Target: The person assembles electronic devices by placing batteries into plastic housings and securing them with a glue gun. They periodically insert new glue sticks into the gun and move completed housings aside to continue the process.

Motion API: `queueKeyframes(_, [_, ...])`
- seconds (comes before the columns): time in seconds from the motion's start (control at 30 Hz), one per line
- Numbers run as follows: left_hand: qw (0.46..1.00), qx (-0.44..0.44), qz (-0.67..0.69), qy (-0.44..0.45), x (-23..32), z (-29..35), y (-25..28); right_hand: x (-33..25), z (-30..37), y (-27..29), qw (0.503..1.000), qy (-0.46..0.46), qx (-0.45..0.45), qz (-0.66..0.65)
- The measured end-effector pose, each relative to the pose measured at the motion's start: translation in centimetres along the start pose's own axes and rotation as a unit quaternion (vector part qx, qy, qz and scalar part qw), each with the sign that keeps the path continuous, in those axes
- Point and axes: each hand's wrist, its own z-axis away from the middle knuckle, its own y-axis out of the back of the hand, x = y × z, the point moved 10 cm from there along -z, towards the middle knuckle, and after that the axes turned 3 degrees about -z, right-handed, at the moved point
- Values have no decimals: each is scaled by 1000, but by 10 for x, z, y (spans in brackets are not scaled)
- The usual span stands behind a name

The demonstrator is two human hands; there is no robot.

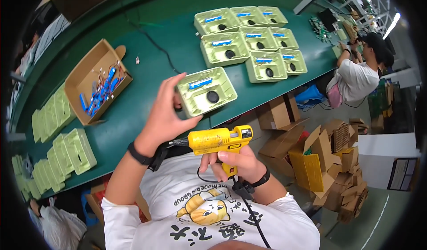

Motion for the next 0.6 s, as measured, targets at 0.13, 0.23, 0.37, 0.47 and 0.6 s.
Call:
queueKeyframes(0.13, [999, -23, -5, -27, 5, -52, -65, -11, 16, 14, 998, 59, 16, -36])
queueKeyframes(0.23, [999, -21, -21, -24, -6, -70, -94, -10, 28, 33, 993, 84, 64, -53])
queueKeyframes(0.37, [999, 0, 7, -46, -17, -67, -102, -6, 21, 50, 987, 110, 83, -81])
queueKeyframes(0.47, [995, 24, 44, -88, 2, -29, -59, -3, 16, 52, 989, 105, 79, -65])
queueKeyframes(0.6, [973, 40, -176, -143, 28, 42, 29, -2, 14, 87, 987, 131, 87, 24])
